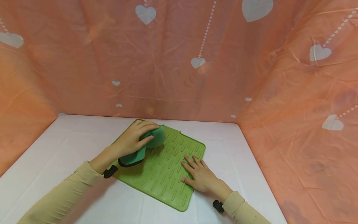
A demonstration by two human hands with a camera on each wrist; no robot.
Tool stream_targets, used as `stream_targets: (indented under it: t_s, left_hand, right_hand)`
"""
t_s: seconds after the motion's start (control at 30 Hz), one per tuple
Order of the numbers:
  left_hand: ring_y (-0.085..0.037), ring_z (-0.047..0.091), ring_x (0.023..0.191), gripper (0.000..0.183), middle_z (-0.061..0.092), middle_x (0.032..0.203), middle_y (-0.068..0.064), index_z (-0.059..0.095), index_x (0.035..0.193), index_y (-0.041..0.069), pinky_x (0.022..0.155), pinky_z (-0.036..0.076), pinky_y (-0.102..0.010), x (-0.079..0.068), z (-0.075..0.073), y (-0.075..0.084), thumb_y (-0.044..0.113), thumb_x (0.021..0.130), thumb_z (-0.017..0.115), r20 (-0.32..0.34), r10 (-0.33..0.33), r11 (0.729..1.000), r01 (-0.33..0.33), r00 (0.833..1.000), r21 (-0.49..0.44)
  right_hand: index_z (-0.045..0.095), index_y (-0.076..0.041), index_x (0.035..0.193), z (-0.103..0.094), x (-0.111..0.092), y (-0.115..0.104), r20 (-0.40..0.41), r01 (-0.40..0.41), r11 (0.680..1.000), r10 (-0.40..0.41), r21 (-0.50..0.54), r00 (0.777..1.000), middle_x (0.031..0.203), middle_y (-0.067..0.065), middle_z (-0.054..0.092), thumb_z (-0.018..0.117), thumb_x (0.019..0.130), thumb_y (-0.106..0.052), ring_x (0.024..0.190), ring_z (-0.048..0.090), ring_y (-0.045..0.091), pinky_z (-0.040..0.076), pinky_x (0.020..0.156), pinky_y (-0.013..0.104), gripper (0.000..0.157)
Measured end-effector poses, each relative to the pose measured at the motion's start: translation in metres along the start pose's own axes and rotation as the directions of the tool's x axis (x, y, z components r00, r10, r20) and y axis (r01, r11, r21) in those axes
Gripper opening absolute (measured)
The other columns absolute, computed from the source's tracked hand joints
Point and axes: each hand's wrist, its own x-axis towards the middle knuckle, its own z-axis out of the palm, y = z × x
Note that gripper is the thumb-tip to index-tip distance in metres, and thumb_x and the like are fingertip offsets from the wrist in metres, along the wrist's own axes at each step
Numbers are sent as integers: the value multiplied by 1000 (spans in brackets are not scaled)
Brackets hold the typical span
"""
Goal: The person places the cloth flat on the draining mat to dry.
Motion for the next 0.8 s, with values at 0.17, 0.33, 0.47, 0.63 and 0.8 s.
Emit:
stream_targets:
  t_s: [0.17, 0.33, 0.47, 0.63, 0.8]
  left_hand:
    - [-30, 57, 129, 43, 59, 145, -8, 59, 145, 13, 105, 48, -52, -5, 20, 12, 24, 104, 66, 178, -40, 999, 35, 983, 27]
    - [-31, 57, 133, 48, 56, 149, -10, 54, 150, 12, 107, 49, -50, -12, 32, 22, 28, 106, 63, 343, -64, 996, 38, 937, 82]
    - [-31, 55, 137, 53, 52, 154, -10, 50, 155, 12, 108, 49, -49, -19, 38, 27, 29, 106, 63, 431, -68, 993, 21, 900, 112]
    - [-30, 43, 148, 61, 38, 166, -7, 37, 163, 14, 116, 41, -50, -28, 44, 29, 34, 109, 57, 551, -65, 993, -2, 832, 120]
    - [-31, 23, 157, 69, 24, 172, -3, 29, 166, 18, 123, 28, -53, -35, 49, 31, 45, 108, 55, 665, -79, 995, 14, 742, 102]
  right_hand:
    - [35, -11, 163, 1, 0, 1, -12, 7, 1000, -7, -4, 1000, 172, 13, 20, 51, 107, -54, 157, 13, 46, 16, 121, 69, 73]
    - [35, -11, 163, 1, 0, 2, -11, 7, 1000, -7, -16, 1000, 172, 13, 20, 50, 107, -54, 157, 14, 46, 17, 121, 69, 72]
    - [35, -11, 163, 0, 0, 2, -2, 0, 1000, 0, -20, 1000, 172, 13, 19, 50, 107, -55, 157, 14, 46, 17, 121, 69, 73]
    - [36, -11, 163, 0, 1, 2, -3, -3, 1000, 3, -22, 1000, 172, 13, 20, 50, 107, -55, 157, 14, 45, 18, 121, 69, 73]
    - [37, -10, 163, 0, 1, 2, -3, 2, 1000, -2, -15, 1000, 172, 13, 20, 51, 107, -54, 157, 14, 45, 18, 120, 69, 72]
